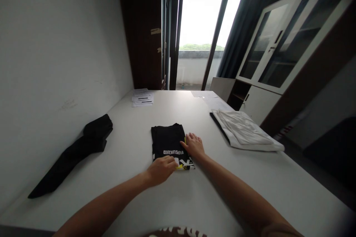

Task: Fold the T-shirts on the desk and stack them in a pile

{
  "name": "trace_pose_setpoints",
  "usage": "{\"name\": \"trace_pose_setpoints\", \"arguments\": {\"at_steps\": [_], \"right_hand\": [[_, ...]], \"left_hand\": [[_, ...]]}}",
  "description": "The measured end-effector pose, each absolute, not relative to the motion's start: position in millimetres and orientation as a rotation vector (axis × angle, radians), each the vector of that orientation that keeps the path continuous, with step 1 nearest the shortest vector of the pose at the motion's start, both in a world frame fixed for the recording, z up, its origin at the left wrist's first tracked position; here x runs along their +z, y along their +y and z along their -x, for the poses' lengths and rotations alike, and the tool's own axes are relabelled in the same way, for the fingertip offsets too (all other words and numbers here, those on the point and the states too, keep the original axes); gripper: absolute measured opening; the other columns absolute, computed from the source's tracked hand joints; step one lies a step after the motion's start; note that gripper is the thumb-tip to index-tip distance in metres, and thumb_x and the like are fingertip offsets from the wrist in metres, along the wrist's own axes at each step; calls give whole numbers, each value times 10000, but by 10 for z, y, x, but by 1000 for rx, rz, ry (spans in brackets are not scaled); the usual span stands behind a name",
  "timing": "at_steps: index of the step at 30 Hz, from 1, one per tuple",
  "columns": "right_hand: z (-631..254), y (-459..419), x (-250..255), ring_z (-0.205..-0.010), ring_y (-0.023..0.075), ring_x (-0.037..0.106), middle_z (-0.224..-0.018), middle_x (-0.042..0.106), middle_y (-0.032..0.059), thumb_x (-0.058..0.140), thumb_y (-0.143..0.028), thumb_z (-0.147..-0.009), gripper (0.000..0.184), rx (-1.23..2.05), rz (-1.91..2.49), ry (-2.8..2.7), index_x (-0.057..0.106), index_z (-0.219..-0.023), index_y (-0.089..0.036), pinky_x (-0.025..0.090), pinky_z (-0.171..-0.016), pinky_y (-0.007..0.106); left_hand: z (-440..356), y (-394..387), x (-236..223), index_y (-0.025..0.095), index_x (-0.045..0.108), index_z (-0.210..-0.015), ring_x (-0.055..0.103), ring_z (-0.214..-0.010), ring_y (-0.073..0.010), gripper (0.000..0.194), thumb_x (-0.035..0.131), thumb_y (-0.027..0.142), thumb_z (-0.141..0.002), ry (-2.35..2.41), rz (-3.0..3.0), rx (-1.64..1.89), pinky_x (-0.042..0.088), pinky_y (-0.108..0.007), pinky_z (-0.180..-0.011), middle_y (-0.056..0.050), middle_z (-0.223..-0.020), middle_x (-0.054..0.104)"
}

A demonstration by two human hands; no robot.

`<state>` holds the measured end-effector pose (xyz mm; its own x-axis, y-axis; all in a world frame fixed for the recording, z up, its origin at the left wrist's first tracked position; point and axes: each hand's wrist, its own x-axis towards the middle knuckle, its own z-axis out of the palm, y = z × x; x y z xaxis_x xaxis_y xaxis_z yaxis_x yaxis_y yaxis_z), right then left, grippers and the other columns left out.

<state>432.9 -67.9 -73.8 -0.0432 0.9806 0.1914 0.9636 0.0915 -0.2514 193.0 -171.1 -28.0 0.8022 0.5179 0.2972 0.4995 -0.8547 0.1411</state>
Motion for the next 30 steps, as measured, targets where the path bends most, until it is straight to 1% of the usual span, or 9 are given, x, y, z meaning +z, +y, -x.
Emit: {"name": "trace_pose_setpoints", "arguments": {"at_steps": [5, 8, 11, 13, 16, 19, 23, 26, 30], "right_hand": [[-4323, -639, -737, -1455, 320, 373, -1538, 474, 152, 585, -534, -964, 570, 148, 1799, -2119, 582, -1418, -190, 227, -1209, 498], [-4256, -661, -686, -1375, 285, 456, -1467, 541, 132, 623, -479, -951, 518, 210, 1669, -2154, 608, -1384, -195, 302, -1175, 432], [-4180, -734, -601, -1258, 245, 527, -1325, 620, 108, 632, -420, -952, 458, 249, 1587, -2177, 617, -1363, -218, 381, -1103, 377], [-4120, -814, -535, -1227, 238, 539, -1273, 633, 98, 624, -394, -958, 504, 243, 1551, -2200, 560, -1431, -234, 396, -1078, 360], [-4027, -935, -435, -1175, 242, 581, -1276, 625, 103, 595, -391, -974, 639, 252, 1581, -2235, 393, -1566, -261, 429, -1018, 345], [-3976, -1000, -357, -1084, 236, 639, -1251, 632, 88, 564, -391, -989, 647, 335, 1670, -2258, 342, -1592, -317, 463, -936, 325], [-3965, -1045, -312, -1054, 237, 667, -1302, 595, 85, 547, -353, -992, 593, 395, 1708, -2279, 402, -1566, -369, 482, -924, 326], [-3940, -1086, -292, -1078, 242, 669, -1400, 536, 99, 565, -298, -965, 561, 463, 1680, -2312, 496, -1519, -353, 488, -969, 337], [-3916, -1088, -245, -1127, 228, 658, -1318, 625, 76, 548, -193, -939, 492, 586, 1546, -2325, 635, -1407, -320, 477, -1029, 328]], "left_hand": [[-1992, -1851, -249, 204, 613, -1034, 610, -935, -171, 158, 457, 221, -1049, 729, -2781, 533, 475, -269, -858, -38, -977, 636], [-2035, -1931, -237, 208, 614, -1027, 619, -924, -176, 111, 505, 209, -1007, 722, -2731, 517, 475, -273, -835, -36, -976, 643], [-2096, -2021, -222, 209, 611, -999, 623, -891, -174, 80, 552, 190, -949, 659, -2695, 465, 475, -270, -802, -31, -965, 651], [-2131, -2070, -213, 209, 608, -988, 622, -878, -173, 71, 553, 194, -946, 610, -2670, 435, 475, -268, -795, -28, -956, 651], [-2156, -2098, -210, 208, 603, -1009, 617, -899, -177, 93, 515, 203, -981, 585, -2623, 426, 476, -275, -826, -36, -976, 648], [-2152, -2085, -224, 203, 601, -1005, 614, -917, -182, 110, 492, 214, -1000, 562, -2578, 434, 476, -285, -848, -46, -987, 646], [-2142, -2081, -240, 200, 608, -1002, 616, -909, -182, 143, 469, 229, -1013, 535, -2525, 504, 479, -284, -836, -54, -979, 651], [-2145, -2112, -224, 197, 615, -1013, 620, -899, -179, 189, 441, 267, -1035, 500, -2509, 562, 482, -282, -820, -63, -978, 657], [-2158, -2144, -203, 200, 627, -1014, 623, -881, -182, 208, 446, 301, -1031, 395, -2566, 546, 484, -291, -806, -66, -956, 665]]}}
